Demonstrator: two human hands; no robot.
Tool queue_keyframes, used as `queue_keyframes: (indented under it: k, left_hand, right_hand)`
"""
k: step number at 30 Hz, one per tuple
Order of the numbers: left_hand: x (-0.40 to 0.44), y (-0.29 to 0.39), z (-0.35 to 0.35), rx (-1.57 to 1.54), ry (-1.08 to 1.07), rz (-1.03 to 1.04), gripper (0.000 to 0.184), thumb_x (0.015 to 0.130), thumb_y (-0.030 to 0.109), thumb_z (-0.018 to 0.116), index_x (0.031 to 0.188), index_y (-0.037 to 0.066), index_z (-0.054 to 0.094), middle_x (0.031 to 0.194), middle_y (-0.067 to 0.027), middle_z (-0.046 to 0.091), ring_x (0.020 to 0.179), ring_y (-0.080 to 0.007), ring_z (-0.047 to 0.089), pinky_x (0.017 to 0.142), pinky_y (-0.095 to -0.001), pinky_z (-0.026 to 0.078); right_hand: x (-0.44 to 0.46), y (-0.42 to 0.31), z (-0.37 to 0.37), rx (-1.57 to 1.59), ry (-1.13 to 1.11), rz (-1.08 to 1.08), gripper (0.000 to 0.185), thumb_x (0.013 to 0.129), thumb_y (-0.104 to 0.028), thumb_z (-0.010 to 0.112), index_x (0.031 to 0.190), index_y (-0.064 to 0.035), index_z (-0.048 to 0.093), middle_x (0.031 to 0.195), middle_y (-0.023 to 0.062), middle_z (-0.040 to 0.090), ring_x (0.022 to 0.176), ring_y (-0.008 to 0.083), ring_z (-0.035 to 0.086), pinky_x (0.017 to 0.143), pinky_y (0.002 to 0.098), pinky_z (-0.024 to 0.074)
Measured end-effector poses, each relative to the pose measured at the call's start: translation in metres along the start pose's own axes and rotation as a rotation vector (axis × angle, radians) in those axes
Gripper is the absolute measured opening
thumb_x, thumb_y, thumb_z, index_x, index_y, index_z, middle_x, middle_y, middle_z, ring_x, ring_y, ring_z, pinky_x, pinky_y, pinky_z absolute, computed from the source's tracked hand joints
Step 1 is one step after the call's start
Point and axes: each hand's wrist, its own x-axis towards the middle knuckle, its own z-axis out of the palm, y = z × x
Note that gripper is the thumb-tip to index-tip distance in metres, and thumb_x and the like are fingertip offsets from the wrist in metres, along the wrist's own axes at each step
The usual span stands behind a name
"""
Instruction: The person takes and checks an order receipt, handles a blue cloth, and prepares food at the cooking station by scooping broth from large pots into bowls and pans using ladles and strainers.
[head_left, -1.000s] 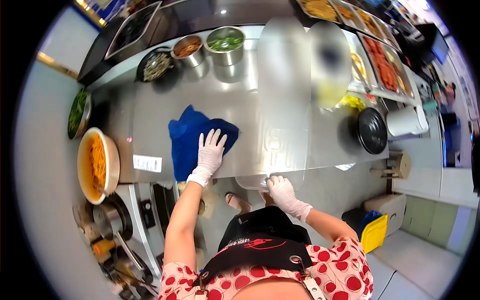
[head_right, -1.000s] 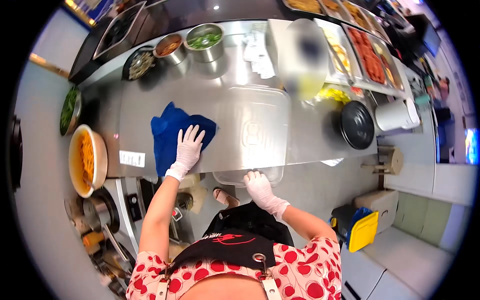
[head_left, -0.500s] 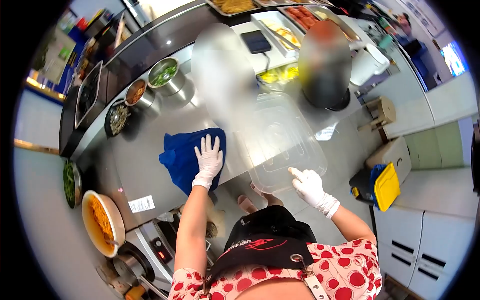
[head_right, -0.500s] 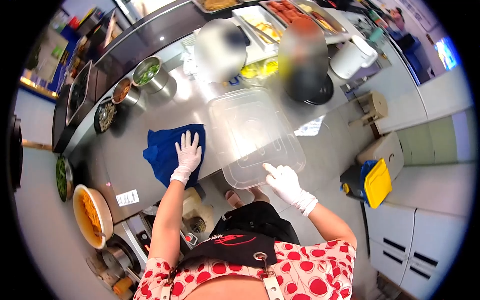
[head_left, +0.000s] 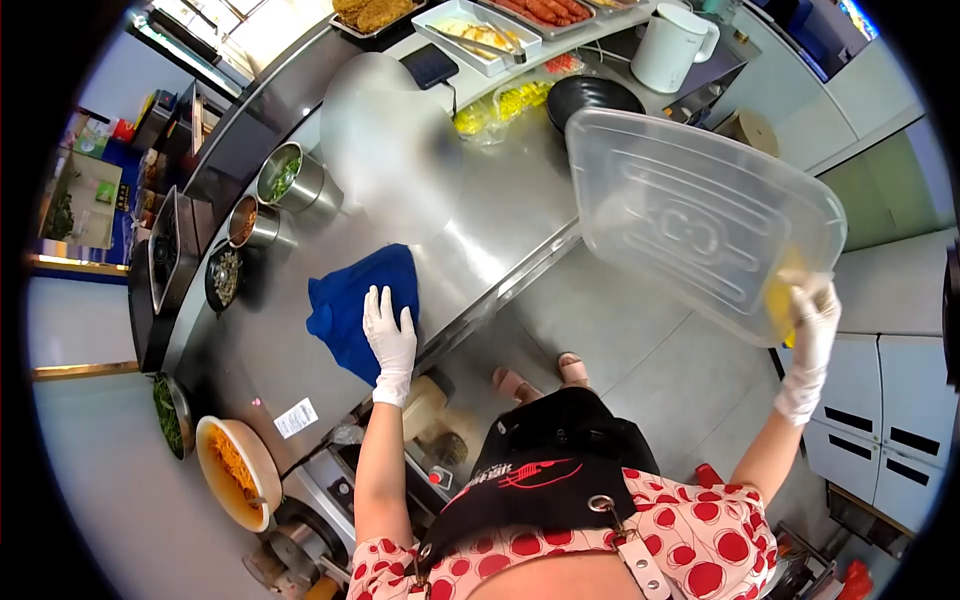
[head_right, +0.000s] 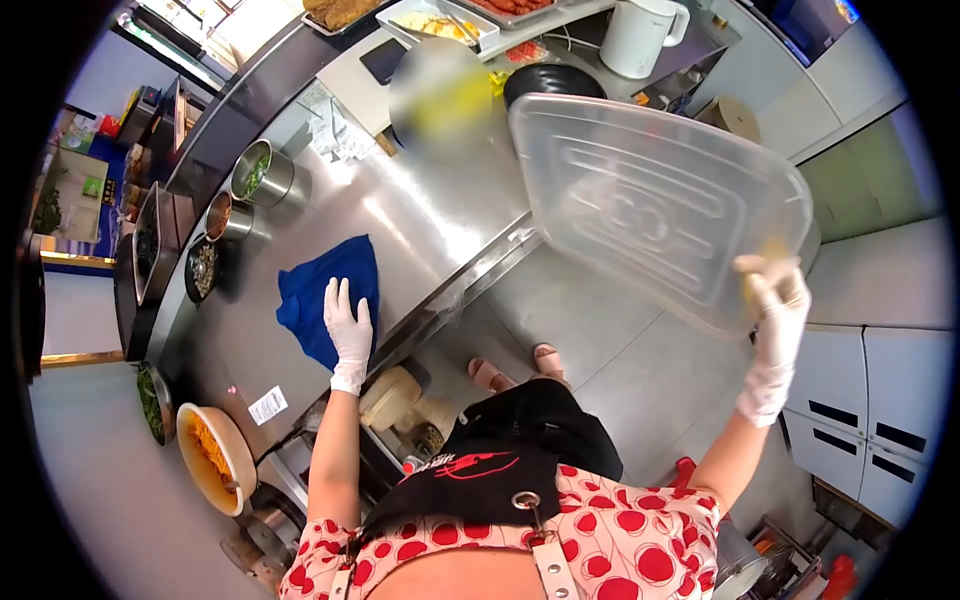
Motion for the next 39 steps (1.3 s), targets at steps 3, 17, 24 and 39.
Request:
queue_keyframes:
  k: [3, 17, 24, 39]
  left_hand:
    - [-0.032, 0.017, -0.024, -0.004, 0.078, 0.013, 0.041, 0.082, 0.006, 0.059, 0.122, 0.001, 0.053, 0.13, -0.0184, 0.049, 0.121, -0.035, 0.046, 0.101, -0.0426, 0.035]
    - [-0.309, 0.136, 0.01, -0.155, -0.433, -0.723, 0.033, 0.086, 0.027, 0.058, 0.109, 0.004, 0.063, 0.112, -0.0194, 0.061, 0.106, -0.0351, 0.057, 0.092, -0.0404, 0.045]
    - [-0.401, 0.145, 0.009, -0.22, -0.448, -0.949, 0.034, 0.086, 0.027, 0.057, 0.107, 0.002, 0.063, 0.111, -0.0209, 0.062, 0.105, -0.0361, 0.057, 0.092, -0.0417, 0.044]
    - [-0.527, 0.04, 0.136, -0.313, -0.057, -1.096, 0.026, 0.086, 0.02, 0.059, 0.105, 0.004, 0.064, 0.102, -0.0202, 0.063, 0.095, -0.0373, 0.06, 0.084, -0.0419, 0.048]
  right_hand:
    - [0.029, 0.066, -0.085, 0.062, -0.158, 0.205, 0.02, 0.08, -0.014, 0.066, 0.071, -0.0114, 0.049, 0.078, 0.003, 0.065, 0.047, 0.0015, 0.028, 0.043, 0.0185, 0.0213]
    - [-0.061, 0.361, 0.09, 0.006, -0.921, 1.19, 0.015, 0.077, -0.023, 0.068, 0.083, -0.0121, 0.06, 0.067, -0.0063, 0.046, 0.057, 0.0071, 0.038, 0.051, 0.0234, 0.0307]
    - [-0.161, 0.557, 0.206, 0.126, -0.976, 1.175, 0.014, 0.077, -0.017, 0.07, 0.087, -0.0141, 0.06, 0.076, -0.0028, 0.05, 0.065, 0.0134, 0.043, 0.058, 0.0301, 0.0361]
    - [-0.257, 0.597, 0.413, 0.555, -0.512, 1.356, 0.01, 0.086, -0.018, 0.062, 0.095, -0.0198, 0.06, 0.103, -0.0109, 0.067, 0.077, 0.0086, 0.057, 0.065, 0.0279, 0.0491]
